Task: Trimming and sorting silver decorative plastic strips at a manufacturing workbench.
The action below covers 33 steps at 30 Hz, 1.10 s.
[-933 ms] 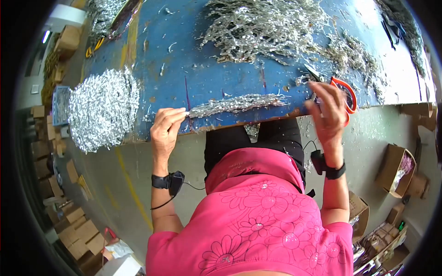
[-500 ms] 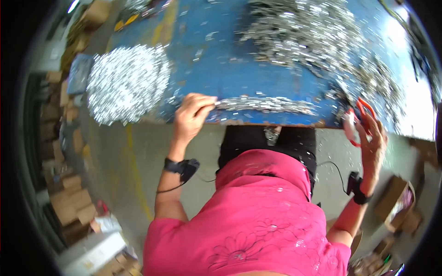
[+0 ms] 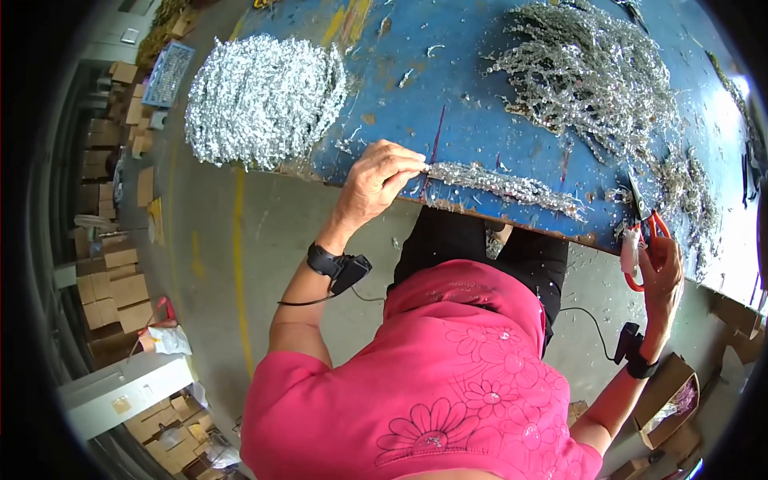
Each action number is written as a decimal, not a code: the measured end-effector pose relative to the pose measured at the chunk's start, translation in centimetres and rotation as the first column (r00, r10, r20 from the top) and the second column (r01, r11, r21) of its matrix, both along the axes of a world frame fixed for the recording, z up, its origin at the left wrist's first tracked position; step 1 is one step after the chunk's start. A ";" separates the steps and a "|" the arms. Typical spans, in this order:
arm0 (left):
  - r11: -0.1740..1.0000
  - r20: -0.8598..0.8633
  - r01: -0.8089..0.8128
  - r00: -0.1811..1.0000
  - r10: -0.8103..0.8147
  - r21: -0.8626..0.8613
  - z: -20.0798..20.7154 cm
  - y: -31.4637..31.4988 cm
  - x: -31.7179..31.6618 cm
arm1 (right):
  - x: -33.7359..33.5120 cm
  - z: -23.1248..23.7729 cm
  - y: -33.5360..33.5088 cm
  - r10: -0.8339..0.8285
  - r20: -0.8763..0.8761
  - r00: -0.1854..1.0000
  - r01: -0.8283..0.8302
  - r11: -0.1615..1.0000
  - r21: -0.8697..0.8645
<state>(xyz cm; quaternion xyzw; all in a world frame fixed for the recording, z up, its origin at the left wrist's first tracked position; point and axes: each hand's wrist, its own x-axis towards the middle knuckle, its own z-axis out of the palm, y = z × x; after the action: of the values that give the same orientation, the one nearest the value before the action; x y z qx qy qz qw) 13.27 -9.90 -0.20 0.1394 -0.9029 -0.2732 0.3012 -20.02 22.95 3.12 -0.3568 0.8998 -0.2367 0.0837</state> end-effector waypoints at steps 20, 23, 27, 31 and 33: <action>0.951 0.058 0.295 0.955 -0.291 -0.088 4.9 5.7 -10.9 | -0.5 1.4 0.3 0.041 0.071 0.997 -0.047 0.996 0.079; 0.957 0.186 0.272 0.950 -0.250 -0.101 2.8 7.4 -13.0 | -0.7 1.0 0.9 0.036 0.060 0.998 -0.040 0.997 0.062; 0.955 0.196 0.267 0.951 -0.240 -0.129 1.2 7.8 -13.6 | -0.4 0.7 2.0 -0.040 0.092 0.995 0.040 0.999 -0.003; 0.957 0.145 0.244 0.964 -0.222 -0.158 0.7 8.2 -13.9 | -0.5 -0.4 4.4 -0.127 0.335 0.934 0.206 0.956 -0.211; 0.959 0.141 0.231 0.968 -0.209 -0.164 0.5 8.3 -13.9 | 0.2 -1.1 5.6 0.137 0.545 0.827 0.259 0.767 -0.587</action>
<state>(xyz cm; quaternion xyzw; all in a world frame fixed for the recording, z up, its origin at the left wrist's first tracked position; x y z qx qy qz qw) -0.61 -1.55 0.31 0.0270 -0.9504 -0.2139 0.2243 -19.80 28.58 2.03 -0.2474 0.7114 -0.6240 0.2081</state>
